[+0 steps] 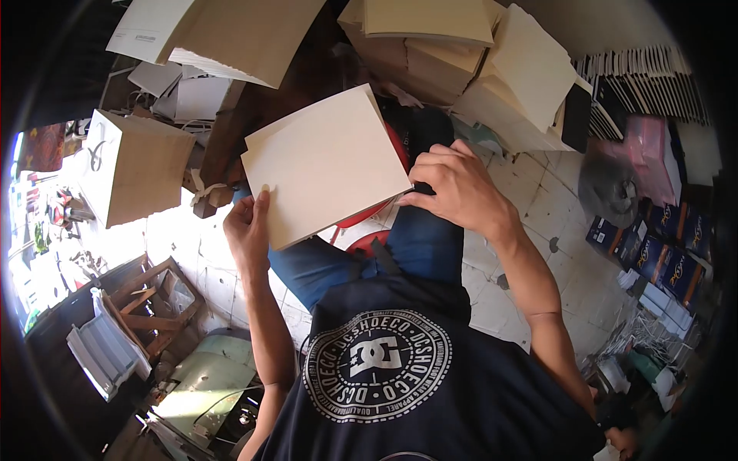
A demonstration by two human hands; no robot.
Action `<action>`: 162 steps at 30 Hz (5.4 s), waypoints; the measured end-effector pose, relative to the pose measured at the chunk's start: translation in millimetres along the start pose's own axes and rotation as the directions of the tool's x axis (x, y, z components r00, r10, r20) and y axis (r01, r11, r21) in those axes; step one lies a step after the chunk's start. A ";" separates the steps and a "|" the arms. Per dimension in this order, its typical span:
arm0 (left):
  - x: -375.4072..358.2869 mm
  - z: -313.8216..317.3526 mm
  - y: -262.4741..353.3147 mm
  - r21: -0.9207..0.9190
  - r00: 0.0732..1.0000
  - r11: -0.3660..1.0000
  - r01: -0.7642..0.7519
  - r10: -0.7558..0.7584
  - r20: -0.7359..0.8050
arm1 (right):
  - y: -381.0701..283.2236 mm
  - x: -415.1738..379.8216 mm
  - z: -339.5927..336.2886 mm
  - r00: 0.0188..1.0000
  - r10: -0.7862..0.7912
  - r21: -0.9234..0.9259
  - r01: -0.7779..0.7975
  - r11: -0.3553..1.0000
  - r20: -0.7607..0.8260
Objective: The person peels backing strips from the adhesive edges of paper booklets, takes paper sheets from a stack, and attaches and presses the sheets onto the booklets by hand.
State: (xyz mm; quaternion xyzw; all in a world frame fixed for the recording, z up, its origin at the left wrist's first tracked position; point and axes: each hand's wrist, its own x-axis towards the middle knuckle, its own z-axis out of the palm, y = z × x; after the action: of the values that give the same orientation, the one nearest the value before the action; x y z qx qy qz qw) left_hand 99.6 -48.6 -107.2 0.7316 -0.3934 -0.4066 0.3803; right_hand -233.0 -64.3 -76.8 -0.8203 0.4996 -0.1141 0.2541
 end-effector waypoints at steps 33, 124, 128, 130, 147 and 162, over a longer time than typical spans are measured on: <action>-55.4 -21.1 -24.3 0.040 0.912 0.958 0.285 -0.284 0.298 | -51.1 11.1 -13.9 0.997 0.081 -0.219 -0.078 0.973 0.004; -86.4 -13.9 19.0 -0.567 0.907 0.823 0.032 0.214 0.362 | -53.1 -39.2 -7.4 0.829 0.398 0.762 0.052 0.645 -0.393; -65.7 -10.8 40.3 0.299 0.852 0.852 -0.430 0.493 -0.178 | -77.9 -21.5 23.2 0.870 0.432 0.929 0.073 0.363 -0.237; -71.2 0.8 69.3 0.397 0.676 0.694 -0.600 0.706 -0.211 | -91.8 -19.2 21.0 0.898 0.386 0.903 0.027 0.428 -0.210; -90.8 50.8 82.0 0.066 0.485 0.484 -0.873 0.847 0.218 | -114.0 -25.9 27.3 0.896 0.375 0.937 0.110 0.332 -0.238; 187.1 -173.0 204.6 0.852 0.132 0.366 -0.374 0.931 -0.341 | 0.6 -155.5 -91.7 0.495 0.479 0.684 0.600 0.415 -0.725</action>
State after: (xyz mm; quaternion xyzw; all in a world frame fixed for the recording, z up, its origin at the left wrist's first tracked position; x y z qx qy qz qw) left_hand 267.1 -255.3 82.6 0.6186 -0.5671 0.3550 0.4119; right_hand -347.8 44.1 10.7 -0.3829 0.3666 -0.7682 0.3590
